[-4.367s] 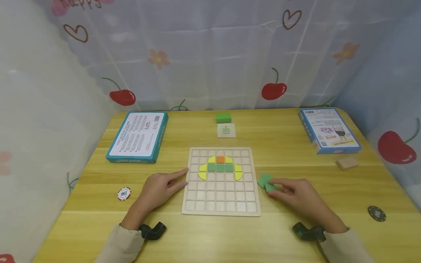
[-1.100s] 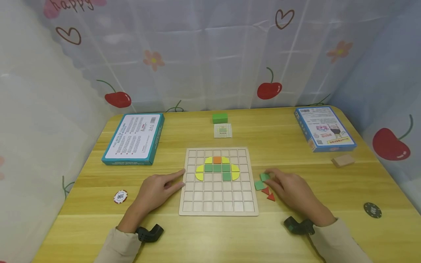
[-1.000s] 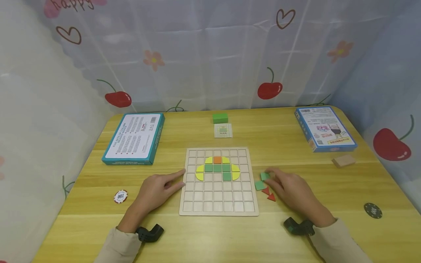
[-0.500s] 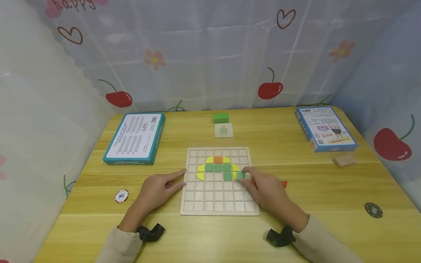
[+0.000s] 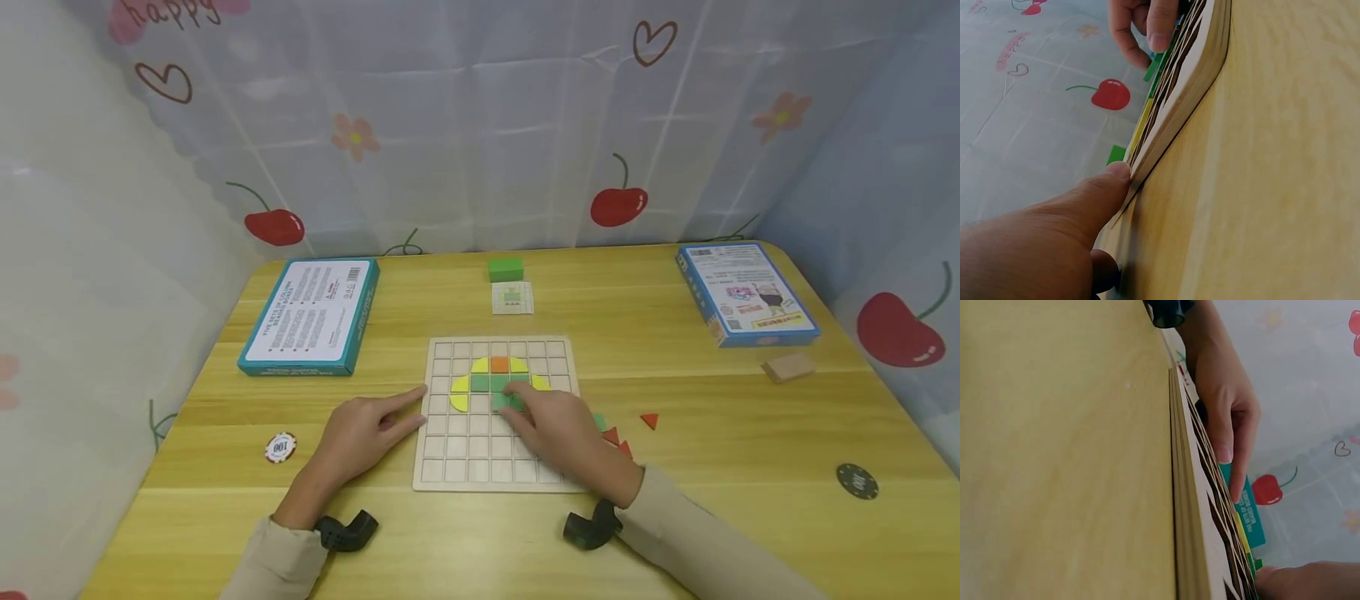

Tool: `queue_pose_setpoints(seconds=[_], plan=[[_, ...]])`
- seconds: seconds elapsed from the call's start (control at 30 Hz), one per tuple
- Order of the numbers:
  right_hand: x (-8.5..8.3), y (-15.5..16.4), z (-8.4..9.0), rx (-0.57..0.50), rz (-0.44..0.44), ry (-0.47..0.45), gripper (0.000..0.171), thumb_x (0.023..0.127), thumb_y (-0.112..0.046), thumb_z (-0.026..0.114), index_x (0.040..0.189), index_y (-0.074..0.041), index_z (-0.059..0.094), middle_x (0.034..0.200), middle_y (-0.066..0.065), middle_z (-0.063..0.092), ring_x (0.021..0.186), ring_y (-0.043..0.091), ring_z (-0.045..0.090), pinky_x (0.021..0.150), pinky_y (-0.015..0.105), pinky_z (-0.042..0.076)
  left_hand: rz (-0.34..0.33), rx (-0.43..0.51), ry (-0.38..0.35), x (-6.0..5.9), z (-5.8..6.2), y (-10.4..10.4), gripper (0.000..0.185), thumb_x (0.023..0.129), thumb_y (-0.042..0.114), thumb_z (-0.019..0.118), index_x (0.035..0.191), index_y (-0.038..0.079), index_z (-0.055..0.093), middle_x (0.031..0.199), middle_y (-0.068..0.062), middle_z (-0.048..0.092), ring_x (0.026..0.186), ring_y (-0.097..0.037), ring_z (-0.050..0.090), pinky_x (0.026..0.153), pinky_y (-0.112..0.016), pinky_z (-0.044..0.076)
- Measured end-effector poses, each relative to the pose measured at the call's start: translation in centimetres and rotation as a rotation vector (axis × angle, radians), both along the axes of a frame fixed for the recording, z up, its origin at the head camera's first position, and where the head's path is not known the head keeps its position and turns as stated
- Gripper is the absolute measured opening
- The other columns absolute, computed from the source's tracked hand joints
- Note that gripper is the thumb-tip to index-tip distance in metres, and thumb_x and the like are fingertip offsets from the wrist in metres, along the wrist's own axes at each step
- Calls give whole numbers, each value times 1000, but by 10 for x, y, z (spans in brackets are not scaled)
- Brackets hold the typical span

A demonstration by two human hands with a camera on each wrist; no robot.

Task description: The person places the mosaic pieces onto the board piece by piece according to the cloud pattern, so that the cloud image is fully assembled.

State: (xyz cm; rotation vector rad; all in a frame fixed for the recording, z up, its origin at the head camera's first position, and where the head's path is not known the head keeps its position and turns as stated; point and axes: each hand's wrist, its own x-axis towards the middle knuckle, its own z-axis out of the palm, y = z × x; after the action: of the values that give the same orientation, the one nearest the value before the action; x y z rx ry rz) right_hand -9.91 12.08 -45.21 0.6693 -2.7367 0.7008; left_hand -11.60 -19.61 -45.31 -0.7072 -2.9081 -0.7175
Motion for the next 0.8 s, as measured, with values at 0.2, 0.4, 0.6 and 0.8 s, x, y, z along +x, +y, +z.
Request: queue_pose_setpoints(seconds=[0.2, 0.4, 0.6, 0.8], plan=[[-3, -3, -6, 4, 3, 34, 30, 94, -34, 76, 118, -16, 73, 55, -16, 38, 47, 2, 32, 45, 22, 25, -7, 5, 20, 0, 0, 1, 47, 97, 55, 66, 140, 38, 64, 50, 15, 33, 48, -2, 25, 50, -26, 26], [-3, -4, -8, -78, 6, 67, 25, 92, -26, 79, 114, -15, 74, 55, -17, 36, 46, 0, 29, 44, 21, 23, 7, -3, 4, 1, 0, -1, 47, 96, 54, 66, 140, 37, 64, 50, 15, 34, 48, -2, 25, 51, -26, 26], [-2, -4, -7, -111, 1, 65, 15, 91, -23, 78, 104, -16, 76, 54, -17, 34, 47, -1, 26, 44, 21, 22, 14, -3, -2, 2, 0, -1, 46, 96, 53, 68, 139, 37, 64, 50, 15, 33, 48, -2, 25, 51, -26, 26], [-1, -2, -8, -111, -7, 63, 20, 91, -25, 78, 108, -15, 77, 54, -16, 34, 47, -1, 25, 45, 21, 22, 9, -6, -4, 1, 1, 1, 47, 96, 55, 67, 139, 37, 64, 50, 15, 33, 48, -2, 25, 51, -26, 26]])
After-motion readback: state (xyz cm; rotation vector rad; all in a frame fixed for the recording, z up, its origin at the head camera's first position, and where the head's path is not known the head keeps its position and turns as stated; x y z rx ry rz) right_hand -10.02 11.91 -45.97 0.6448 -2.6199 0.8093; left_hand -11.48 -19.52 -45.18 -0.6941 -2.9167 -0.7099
